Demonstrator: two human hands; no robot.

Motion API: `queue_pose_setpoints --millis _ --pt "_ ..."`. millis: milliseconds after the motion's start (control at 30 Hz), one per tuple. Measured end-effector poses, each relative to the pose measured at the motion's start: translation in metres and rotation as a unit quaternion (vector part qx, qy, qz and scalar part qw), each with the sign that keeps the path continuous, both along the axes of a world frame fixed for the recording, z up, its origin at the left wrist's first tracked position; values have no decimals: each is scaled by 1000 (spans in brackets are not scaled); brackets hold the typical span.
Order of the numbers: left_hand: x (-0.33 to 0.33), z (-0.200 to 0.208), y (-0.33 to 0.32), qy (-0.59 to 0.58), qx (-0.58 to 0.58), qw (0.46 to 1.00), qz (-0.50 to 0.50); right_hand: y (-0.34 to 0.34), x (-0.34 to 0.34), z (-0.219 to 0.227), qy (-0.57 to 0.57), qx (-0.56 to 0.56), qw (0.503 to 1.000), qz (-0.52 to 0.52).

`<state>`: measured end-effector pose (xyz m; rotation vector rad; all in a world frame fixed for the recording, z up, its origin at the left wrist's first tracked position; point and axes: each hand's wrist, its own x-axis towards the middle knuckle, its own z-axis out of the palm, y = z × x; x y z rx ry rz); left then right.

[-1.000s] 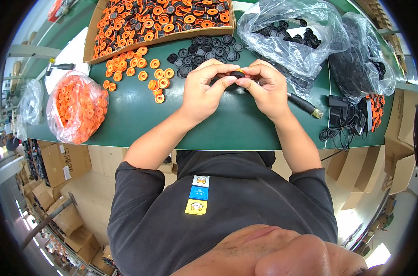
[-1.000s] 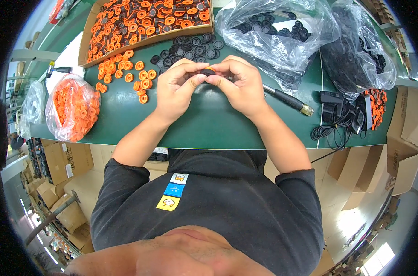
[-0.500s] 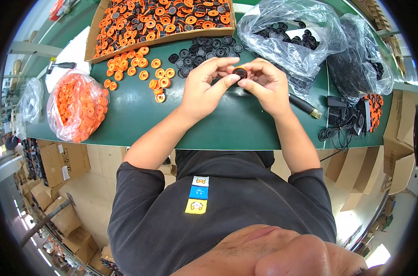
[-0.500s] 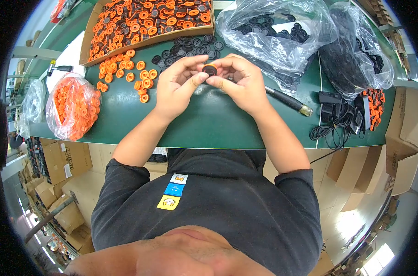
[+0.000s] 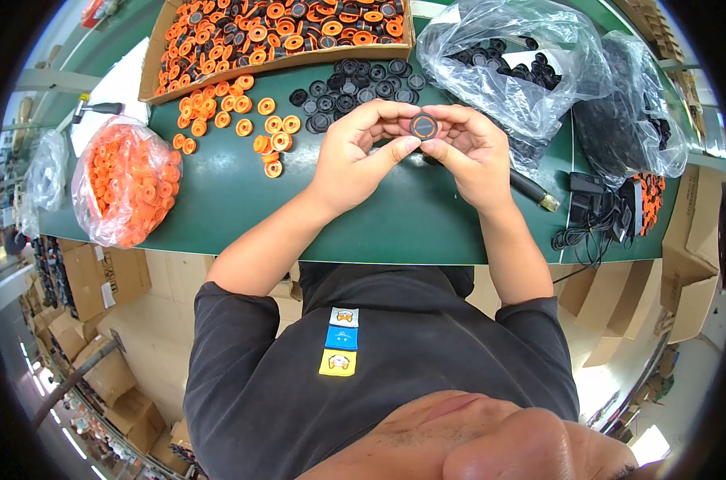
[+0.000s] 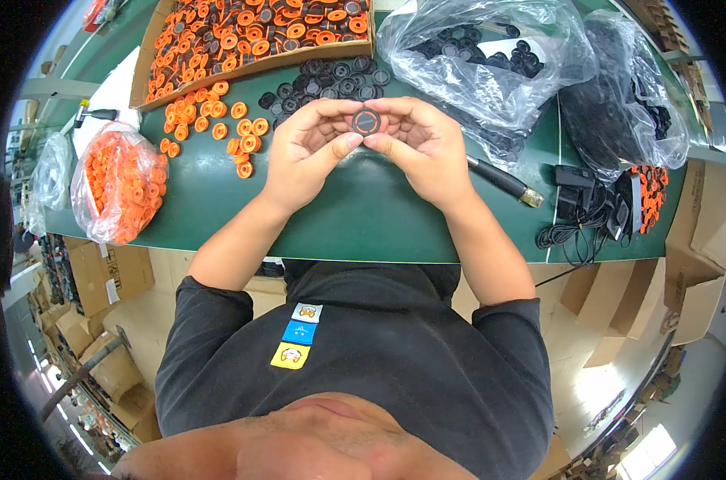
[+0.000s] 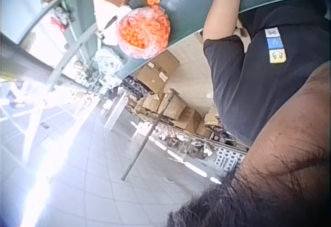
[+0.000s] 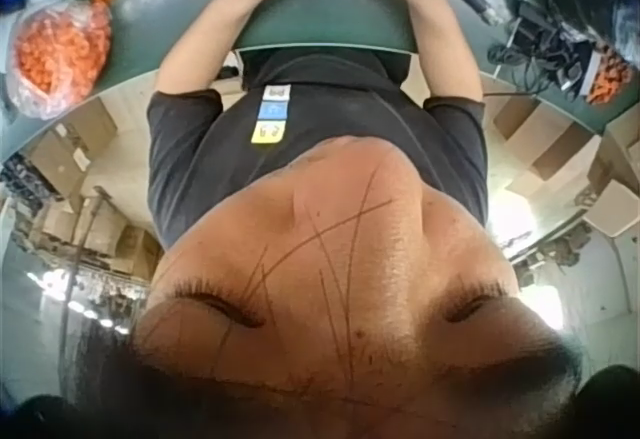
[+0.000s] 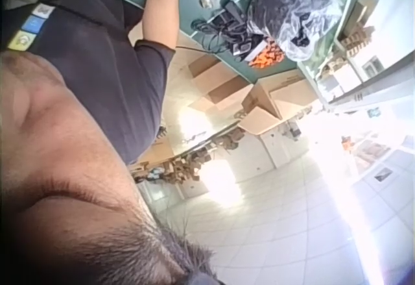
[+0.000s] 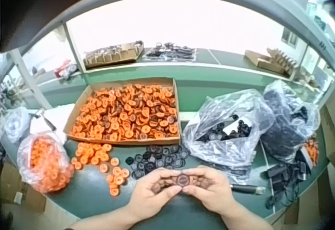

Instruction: The person assembles components by hand, picking up an orange ring and a black cap, fitting them together, and then striking the assembly with a mallet.

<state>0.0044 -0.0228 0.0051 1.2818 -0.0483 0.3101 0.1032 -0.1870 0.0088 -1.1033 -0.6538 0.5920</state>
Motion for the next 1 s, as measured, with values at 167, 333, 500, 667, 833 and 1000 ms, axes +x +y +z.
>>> queue_pose_setpoints --millis 167,333,500,667,833,1000 --pt "2 -1 0 -4 6 1000 11 0 1 -2 -23 10 1000 -5" --pt "2 -1 0 -8 14 1000 6 2 0 -2 -21 6 1000 -14" --pt "2 -1 0 -10 11 1000 14 2 -1 0 -38 7 999 -11" --pt "1 0 1 -3 28 1000 9 0 0 -4 -33 11 999 -3" --pt "0 0 0 10 10 1000 6 0 -1 0 -32 4 999 0" --pt "1 0 0 13 -17 1000 14 0 1 -1 -53 -2 998 14"
